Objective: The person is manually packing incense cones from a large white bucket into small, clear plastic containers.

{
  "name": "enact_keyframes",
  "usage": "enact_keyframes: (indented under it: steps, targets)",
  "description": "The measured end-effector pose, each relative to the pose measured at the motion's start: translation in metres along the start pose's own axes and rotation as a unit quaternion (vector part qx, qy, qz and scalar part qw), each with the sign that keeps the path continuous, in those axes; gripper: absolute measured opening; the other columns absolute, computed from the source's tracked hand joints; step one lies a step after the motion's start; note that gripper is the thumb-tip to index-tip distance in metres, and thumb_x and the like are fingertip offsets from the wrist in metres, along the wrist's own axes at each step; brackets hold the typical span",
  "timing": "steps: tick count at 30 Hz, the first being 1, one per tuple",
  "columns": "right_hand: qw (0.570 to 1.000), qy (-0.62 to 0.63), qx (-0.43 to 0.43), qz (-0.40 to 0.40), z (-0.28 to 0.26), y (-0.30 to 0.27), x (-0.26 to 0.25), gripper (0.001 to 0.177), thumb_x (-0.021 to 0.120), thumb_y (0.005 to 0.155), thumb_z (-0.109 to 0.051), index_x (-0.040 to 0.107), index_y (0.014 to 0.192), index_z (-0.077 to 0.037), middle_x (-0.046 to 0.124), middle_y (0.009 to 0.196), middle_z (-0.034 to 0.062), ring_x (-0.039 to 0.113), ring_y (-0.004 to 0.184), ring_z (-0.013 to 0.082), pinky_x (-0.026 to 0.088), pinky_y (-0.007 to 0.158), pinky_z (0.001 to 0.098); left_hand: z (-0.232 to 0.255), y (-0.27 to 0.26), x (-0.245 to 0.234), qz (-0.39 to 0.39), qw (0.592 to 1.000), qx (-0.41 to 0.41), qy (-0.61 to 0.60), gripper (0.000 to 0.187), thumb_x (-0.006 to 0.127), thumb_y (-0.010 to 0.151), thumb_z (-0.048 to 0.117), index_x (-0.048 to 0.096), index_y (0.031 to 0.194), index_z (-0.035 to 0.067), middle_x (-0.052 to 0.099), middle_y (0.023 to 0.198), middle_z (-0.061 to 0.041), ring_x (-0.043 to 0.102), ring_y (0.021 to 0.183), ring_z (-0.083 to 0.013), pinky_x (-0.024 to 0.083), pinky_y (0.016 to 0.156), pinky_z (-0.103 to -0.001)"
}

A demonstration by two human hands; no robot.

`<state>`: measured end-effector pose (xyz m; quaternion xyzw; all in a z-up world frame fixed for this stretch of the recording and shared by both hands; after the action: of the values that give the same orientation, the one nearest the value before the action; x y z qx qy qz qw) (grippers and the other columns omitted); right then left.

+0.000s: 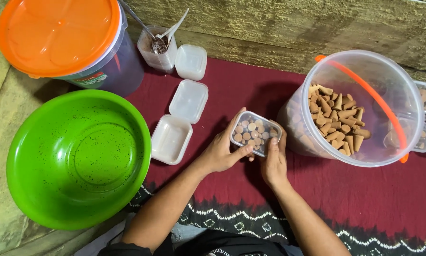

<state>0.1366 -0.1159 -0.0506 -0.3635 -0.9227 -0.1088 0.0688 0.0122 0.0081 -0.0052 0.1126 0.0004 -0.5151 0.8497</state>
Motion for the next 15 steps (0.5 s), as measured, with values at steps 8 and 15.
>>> enact_keyframes:
  steps: [8,15]
  targets:
    - [0.999,0.034,-0.014,-0.016,-0.015,0.002,0.006,0.049,0.026,0.112,-0.036,0.028,0.151,-0.006,0.062,0.08,0.0191,0.07,0.059,0.0248,0.062,0.045,0.0281,-0.012,-0.002,-0.01,-0.032,0.999,0.026,-0.007,0.068,0.05,0.105,0.023,0.02,0.163,0.003,0.038,0.158,-0.03,0.039,0.145,-0.042,0.034,0.12,-0.054]
    - [0.998,-0.061,0.017,0.018,-0.022,-0.006,0.002,0.053,0.027,0.108,-0.037,0.038,0.151,-0.007,0.062,0.094,0.0207,0.069,0.058,0.0254,0.064,0.043,0.032,0.006,0.0,-0.017,0.017,0.998,0.057,0.015,0.048,0.034,0.108,0.008,0.043,0.153,-0.001,0.051,0.152,-0.022,0.049,0.14,-0.0355,0.04,0.117,-0.049]
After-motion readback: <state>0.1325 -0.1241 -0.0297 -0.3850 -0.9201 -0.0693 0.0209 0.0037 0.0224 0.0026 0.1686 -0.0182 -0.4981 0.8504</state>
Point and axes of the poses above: each hand's wrist, its own y-axis towards the middle knuckle, its own x-axis out of the palm, z = x × y, the point moved 1 cm from there along y, towards the middle knuckle
